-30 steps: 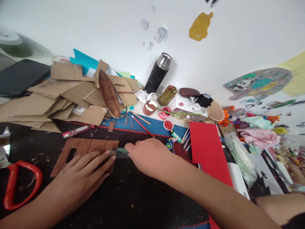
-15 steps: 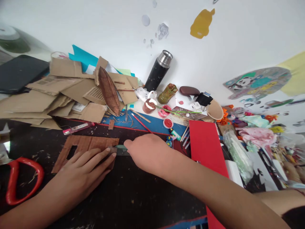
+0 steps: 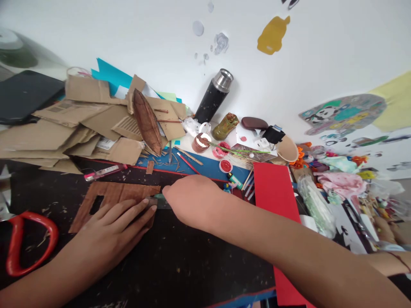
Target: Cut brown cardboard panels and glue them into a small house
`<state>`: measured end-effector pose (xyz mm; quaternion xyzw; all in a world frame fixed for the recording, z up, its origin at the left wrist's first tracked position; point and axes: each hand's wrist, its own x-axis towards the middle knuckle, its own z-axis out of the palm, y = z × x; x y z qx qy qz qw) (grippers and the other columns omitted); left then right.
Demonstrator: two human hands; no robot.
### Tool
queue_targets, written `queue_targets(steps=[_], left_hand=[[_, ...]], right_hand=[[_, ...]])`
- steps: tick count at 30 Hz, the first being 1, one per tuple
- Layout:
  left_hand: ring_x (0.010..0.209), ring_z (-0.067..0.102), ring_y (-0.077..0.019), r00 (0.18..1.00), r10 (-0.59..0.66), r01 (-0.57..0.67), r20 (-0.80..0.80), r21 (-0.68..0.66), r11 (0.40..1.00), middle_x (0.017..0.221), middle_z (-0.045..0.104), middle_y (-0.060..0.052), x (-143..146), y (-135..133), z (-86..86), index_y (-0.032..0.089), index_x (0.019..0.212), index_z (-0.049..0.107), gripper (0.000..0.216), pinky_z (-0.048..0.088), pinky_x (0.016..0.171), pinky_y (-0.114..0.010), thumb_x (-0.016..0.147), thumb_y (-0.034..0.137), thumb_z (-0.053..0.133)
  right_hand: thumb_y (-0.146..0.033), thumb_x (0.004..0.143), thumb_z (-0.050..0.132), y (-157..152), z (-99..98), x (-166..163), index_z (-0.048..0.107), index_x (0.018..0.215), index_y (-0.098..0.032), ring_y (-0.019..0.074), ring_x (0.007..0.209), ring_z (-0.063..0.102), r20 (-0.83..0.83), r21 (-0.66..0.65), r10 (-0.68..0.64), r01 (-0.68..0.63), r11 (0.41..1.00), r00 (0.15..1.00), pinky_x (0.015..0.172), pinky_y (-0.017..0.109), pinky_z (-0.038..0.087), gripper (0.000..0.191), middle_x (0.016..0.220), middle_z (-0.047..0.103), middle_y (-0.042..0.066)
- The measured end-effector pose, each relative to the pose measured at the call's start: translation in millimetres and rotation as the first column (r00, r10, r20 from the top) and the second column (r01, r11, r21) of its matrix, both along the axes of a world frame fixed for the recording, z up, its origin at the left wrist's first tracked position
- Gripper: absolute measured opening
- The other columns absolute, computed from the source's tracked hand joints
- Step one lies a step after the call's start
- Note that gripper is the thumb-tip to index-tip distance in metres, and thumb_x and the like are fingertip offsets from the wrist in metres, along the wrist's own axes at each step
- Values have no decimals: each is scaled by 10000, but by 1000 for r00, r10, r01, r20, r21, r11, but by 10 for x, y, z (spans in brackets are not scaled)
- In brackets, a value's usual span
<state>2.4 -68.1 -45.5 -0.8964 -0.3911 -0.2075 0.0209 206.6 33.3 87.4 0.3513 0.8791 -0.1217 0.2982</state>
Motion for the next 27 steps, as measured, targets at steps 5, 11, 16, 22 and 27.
queue_targets(steps=[5,11,16,22,27], left_hand=[[1134,643,-318,1000,1,-1,11,-3,1000,1265,785,-138,-5,-1,-7,184,1299,774,397,455,925,-449,1061,158,458],[1127,623,-326,1000,-17,18,23,-12,1000,1253,781,-144,-19,11,-14,151,1291,770,385,440,918,-451,1064,169,460],[1118,620,-329,999,-21,21,32,-7,1000,1239,782,-138,-12,19,-13,136,1304,758,387,437,934,-462,1075,177,448],[1120,630,-329,1000,-10,10,5,13,1000,1259,777,-136,2,20,4,150,1294,761,391,446,922,-463,1083,179,433],[1123,630,-334,1000,-13,13,2,25,1000,1239,776,-144,3,21,2,137,1312,750,387,452,939,-469,1081,181,443]], right_hand=[[-137,969,596,65,16,-16,721,1164,-190,256,696,723,10,-44,2,-1,999,1000,570,328,379,237,790,765,83],[-87,960,577,74,96,-185,733,1139,-161,275,753,746,78,-79,32,-25,997,996,597,341,428,248,840,780,110],[-69,956,571,23,88,-216,726,1141,-132,286,794,764,98,-65,42,-36,997,994,589,340,438,249,875,782,134],[-112,978,561,-115,-49,46,678,1149,-161,268,740,750,-30,52,29,-27,998,999,563,336,392,213,874,779,100],[-111,999,552,-224,-41,97,657,1162,-168,253,741,746,-38,102,19,-15,995,999,557,337,353,202,911,781,91]])
